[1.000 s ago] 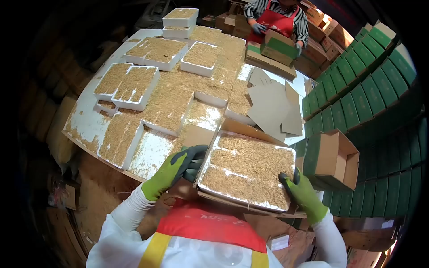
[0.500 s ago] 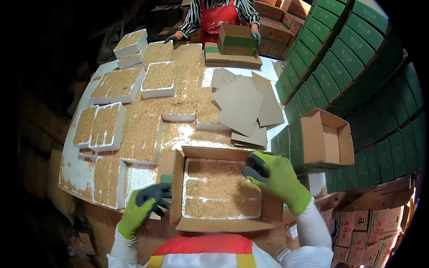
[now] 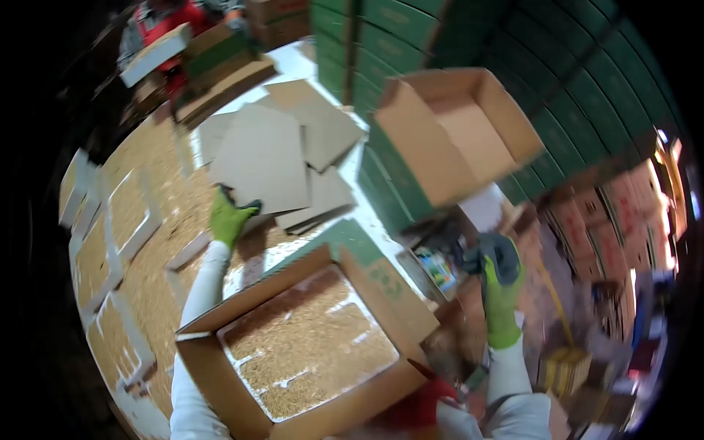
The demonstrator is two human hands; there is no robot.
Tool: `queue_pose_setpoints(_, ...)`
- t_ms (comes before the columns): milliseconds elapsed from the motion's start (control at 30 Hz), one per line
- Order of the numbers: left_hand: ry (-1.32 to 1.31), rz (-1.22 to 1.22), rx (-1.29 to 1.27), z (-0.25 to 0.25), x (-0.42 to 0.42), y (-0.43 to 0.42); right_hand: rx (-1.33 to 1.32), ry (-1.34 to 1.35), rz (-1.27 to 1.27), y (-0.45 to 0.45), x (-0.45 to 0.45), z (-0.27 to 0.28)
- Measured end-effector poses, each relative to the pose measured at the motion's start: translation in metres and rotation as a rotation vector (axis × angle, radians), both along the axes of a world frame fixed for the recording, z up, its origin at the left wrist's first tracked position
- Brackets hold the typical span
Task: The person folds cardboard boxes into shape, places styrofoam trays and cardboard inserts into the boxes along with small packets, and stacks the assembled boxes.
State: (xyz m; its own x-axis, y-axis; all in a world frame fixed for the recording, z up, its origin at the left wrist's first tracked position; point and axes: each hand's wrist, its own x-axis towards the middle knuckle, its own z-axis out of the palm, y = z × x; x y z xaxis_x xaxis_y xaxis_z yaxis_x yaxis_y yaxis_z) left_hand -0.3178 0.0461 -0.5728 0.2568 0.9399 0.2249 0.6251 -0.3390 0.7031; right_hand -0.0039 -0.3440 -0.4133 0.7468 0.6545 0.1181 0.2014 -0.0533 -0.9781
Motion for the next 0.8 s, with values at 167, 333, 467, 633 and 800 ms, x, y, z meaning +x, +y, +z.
queue_pose_setpoints(167, -0.603, -0.076, -0.47, -0.025, -0.032, 0.016, -0.248, -0.265, 0.0, -0.033, 0.058, -0.037)
queue_pose_setpoints(333, -0.762, -0.15, -0.55, 0.004, -0.073, 0.002, -0.764, -0.776, 0.065, 0.024, 0.056, -0.081)
queue_pose_setpoints(467, -0.761, -0.021, -0.433, 0.052, -0.087, -0.027, -0.873, -1.183, 0.119, 0.037, 0.039, -0.117)
queue_pose_setpoints(633, -0.698, 0.104, -0.33, 0.09, -0.136, -0.071, -0.872, -1.066, 0.314, 0.02, 0.052, -0.137)
queue_pose_setpoints(800, -0.757, 0.138, -0.284, 0.097, -0.187, -0.099, -0.855, -1.136, 0.314, 0.034, 0.045, -0.133)
